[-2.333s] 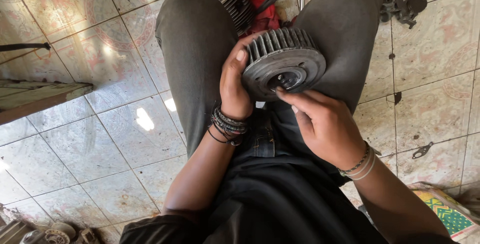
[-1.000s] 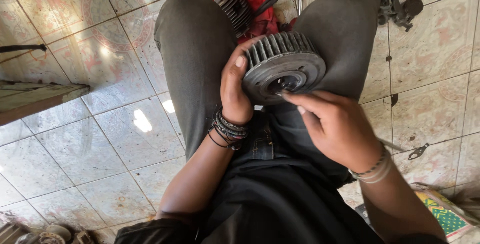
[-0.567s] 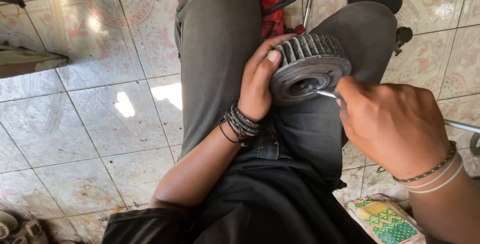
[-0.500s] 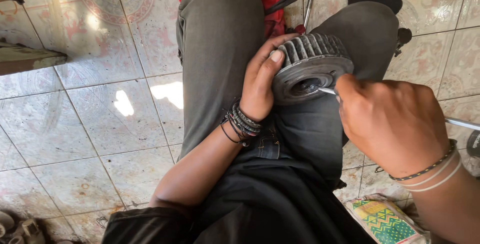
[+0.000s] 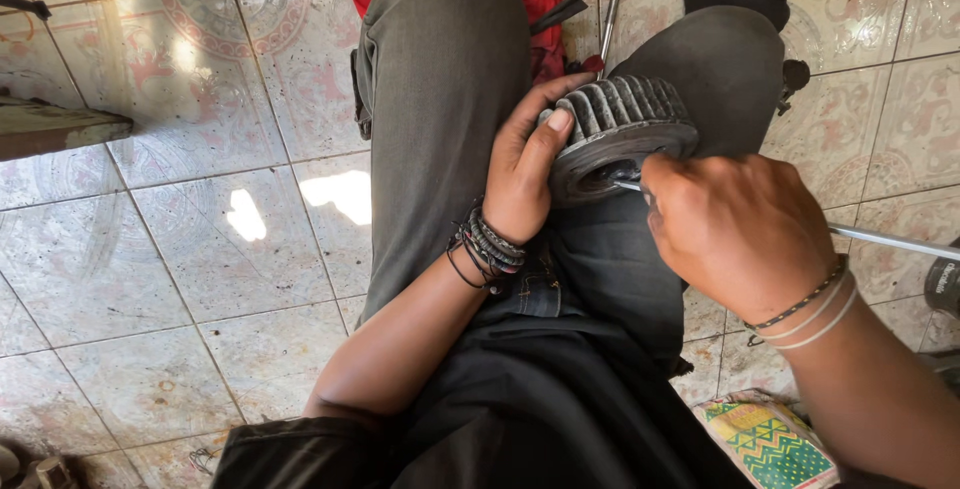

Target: The person holds a metal mechanical part, likely a stator or rotor, on their lap and uses a thin metal tool to scrape and clean the inner surfaces and grooves. The person rotates the part to access different areas while continuing to scrape away debris.

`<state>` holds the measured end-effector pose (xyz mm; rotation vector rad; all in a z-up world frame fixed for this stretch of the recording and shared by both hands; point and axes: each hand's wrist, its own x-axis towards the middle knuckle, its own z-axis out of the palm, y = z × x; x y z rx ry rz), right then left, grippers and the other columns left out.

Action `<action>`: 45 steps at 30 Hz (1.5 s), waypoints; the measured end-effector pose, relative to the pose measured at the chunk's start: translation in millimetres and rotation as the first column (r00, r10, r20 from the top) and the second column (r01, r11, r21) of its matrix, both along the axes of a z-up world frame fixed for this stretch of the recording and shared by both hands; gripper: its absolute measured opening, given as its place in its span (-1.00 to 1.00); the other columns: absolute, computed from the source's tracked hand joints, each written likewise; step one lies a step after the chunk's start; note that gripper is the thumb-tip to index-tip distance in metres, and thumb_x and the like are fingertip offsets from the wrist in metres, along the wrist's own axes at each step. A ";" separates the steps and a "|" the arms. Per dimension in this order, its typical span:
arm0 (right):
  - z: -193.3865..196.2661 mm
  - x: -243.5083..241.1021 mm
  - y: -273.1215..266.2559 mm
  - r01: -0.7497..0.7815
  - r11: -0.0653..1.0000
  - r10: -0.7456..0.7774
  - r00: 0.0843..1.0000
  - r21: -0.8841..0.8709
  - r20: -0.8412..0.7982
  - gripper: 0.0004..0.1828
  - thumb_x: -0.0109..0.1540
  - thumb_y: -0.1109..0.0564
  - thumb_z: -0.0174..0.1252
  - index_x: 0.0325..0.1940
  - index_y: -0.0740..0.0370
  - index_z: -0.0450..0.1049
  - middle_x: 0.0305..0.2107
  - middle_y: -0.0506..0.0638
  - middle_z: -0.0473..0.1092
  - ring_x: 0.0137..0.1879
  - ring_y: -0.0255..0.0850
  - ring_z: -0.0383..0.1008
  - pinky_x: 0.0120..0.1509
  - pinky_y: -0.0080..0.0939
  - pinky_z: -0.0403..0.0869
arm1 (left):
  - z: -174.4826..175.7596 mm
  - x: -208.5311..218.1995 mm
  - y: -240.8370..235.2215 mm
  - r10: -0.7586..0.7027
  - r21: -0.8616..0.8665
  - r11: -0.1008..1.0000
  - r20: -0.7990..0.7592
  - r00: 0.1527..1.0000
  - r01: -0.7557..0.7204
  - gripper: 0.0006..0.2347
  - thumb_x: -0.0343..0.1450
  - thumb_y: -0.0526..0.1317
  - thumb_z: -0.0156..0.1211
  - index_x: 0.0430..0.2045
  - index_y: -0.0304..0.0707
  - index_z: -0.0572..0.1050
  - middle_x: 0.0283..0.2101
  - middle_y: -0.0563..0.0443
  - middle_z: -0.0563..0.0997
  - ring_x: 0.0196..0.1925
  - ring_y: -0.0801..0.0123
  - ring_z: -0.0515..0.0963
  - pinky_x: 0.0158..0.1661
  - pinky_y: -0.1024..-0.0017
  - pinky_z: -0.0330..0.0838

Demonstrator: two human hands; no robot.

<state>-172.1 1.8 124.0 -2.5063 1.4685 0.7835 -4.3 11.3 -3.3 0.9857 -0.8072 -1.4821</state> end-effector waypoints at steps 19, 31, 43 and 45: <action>-23.1 -8.9 21.5 0.288 0.948 -0.319 0.836 0.136 0.447 -0.90 0.20 0.14 0.23 -0.25 0.06 0.43 -0.58 0.07 0.48 -0.40 0.26 0.47 -0.32 0.25 0.35 | 3.2 4.7 -2.8 0.019 -0.016 1.000 0.029 0.999 -0.018 -0.61 0.53 -0.02 -0.10 0.08 -0.29 0.49 0.06 -0.03 0.60 0.15 0.35 0.55 0.24 0.38 0.37; -30.1 3.9 36.5 0.352 0.930 -0.347 0.755 0.103 0.556 -0.94 0.26 0.18 0.17 -0.22 0.07 0.41 -0.56 0.12 0.47 -0.42 0.24 0.48 -0.36 0.24 0.34 | 2.8 1.7 -4.4 0.051 -0.018 0.999 0.003 0.999 -0.051 -0.61 0.52 -0.03 -0.11 0.04 -0.34 0.49 0.05 -0.07 0.60 0.15 0.31 0.55 0.23 0.35 0.39; -30.2 7.9 54.7 0.330 0.896 -0.439 0.752 0.296 0.491 -0.86 0.20 0.07 0.19 -0.16 -0.02 0.57 -0.46 0.10 0.59 -0.18 0.16 0.63 -0.18 0.20 0.57 | 3.5 4.8 3.3 0.082 -0.039 0.996 -0.017 0.996 -0.083 -0.62 0.55 -0.05 -0.06 0.13 -0.30 0.50 0.04 -0.20 0.58 0.12 0.23 0.47 0.22 0.21 0.35; -13.7 -1.9 46.2 0.346 0.901 -0.434 0.687 0.263 0.582 -0.96 0.25 0.15 0.19 -0.21 0.08 0.50 -0.42 -0.11 0.58 -0.39 -0.10 0.58 -0.26 -0.07 0.44 | 10.8 3.9 -0.8 0.007 0.002 1.000 -0.041 0.999 -0.007 -0.60 0.53 -0.01 -0.08 0.10 -0.31 0.47 0.08 -0.01 0.57 0.16 0.38 0.53 0.23 0.40 0.36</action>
